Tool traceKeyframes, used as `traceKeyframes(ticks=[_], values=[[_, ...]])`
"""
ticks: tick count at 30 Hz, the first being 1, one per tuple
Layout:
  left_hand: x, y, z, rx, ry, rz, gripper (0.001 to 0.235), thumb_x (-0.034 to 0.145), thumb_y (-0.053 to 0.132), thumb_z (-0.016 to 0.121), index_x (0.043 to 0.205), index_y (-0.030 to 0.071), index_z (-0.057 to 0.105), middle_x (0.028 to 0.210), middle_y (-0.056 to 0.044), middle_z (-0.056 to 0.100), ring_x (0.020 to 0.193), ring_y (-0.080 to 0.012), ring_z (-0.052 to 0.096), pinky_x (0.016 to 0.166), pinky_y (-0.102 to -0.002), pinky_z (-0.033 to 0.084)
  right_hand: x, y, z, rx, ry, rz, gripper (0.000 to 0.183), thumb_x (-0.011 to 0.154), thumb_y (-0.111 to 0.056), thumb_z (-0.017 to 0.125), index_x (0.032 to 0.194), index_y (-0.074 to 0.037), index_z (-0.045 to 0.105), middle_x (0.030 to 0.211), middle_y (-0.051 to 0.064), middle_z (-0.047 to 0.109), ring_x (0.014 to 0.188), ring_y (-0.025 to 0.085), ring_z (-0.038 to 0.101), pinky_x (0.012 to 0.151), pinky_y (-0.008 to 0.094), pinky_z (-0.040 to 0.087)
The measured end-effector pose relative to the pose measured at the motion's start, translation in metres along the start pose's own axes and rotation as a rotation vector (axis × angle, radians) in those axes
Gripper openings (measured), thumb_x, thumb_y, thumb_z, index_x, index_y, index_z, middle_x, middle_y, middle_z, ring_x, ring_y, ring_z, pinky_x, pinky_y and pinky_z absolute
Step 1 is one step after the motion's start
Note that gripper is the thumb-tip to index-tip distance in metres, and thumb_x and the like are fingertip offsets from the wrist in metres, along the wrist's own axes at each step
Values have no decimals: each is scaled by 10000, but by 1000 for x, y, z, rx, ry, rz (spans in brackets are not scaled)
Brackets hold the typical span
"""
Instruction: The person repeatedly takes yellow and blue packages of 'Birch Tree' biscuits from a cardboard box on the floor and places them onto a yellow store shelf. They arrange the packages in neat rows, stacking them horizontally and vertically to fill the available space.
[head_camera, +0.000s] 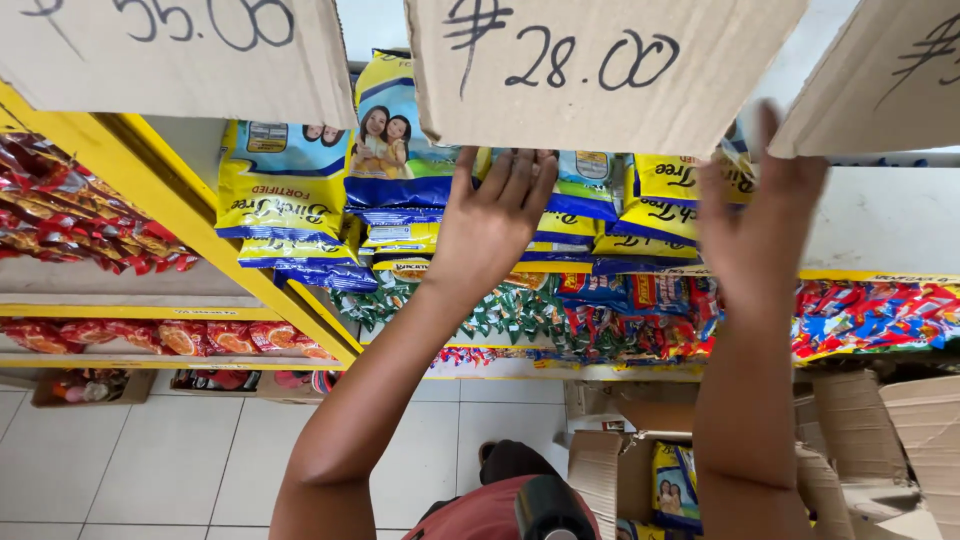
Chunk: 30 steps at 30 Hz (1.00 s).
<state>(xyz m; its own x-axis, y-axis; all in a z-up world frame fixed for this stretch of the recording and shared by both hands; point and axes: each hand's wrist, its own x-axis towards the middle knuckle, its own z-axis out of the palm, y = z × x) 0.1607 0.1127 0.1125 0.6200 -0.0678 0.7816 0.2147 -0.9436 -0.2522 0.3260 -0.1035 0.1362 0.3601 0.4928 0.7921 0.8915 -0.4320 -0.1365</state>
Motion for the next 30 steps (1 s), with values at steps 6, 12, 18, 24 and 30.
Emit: traceKeyframes(ticks=[6,12,18,24,30], values=[[2,10,-6,135,-45,13,444,962,178,589,1369,6,634,1250,-135,685,1140,-235,648,1096,-493,431,13,31,22,433,-111,314,448,1028,-222,725,1433,-57,627,1233,164,740,1144,303,731,981,388,541],[4,19,0,229,-116,-18,522,968,214,553,1470,70,574,1342,-149,625,1164,-294,608,1118,-523,398,28,2,18,356,-151,179,242,1004,-217,782,1158,-43,713,1100,139,750,1045,287,741,875,390,553],[0,25,19,175,-117,-59,509,1012,215,537,1513,127,535,1396,-142,579,1251,-305,559,1147,-574,355,21,9,15,414,-67,126,275,1019,-172,758,1256,-39,715,1276,166,725,1152,291,727,975,374,543],[8,40,12,215,-226,-160,524,995,235,523,1502,104,530,1356,-147,580,1261,-301,559,1186,-583,306,0,68,36,603,-157,555,494,1111,-329,642,1502,-36,570,1182,162,727,1093,250,670,943,345,522],[8,42,13,245,-247,-130,562,977,241,497,1511,65,496,1383,-171,570,1306,-312,530,1187,-612,289,-8,75,41,1105,-141,861,537,1044,-406,453,1394,-20,581,1303,60,684,1182,139,656,1002,308,534]])
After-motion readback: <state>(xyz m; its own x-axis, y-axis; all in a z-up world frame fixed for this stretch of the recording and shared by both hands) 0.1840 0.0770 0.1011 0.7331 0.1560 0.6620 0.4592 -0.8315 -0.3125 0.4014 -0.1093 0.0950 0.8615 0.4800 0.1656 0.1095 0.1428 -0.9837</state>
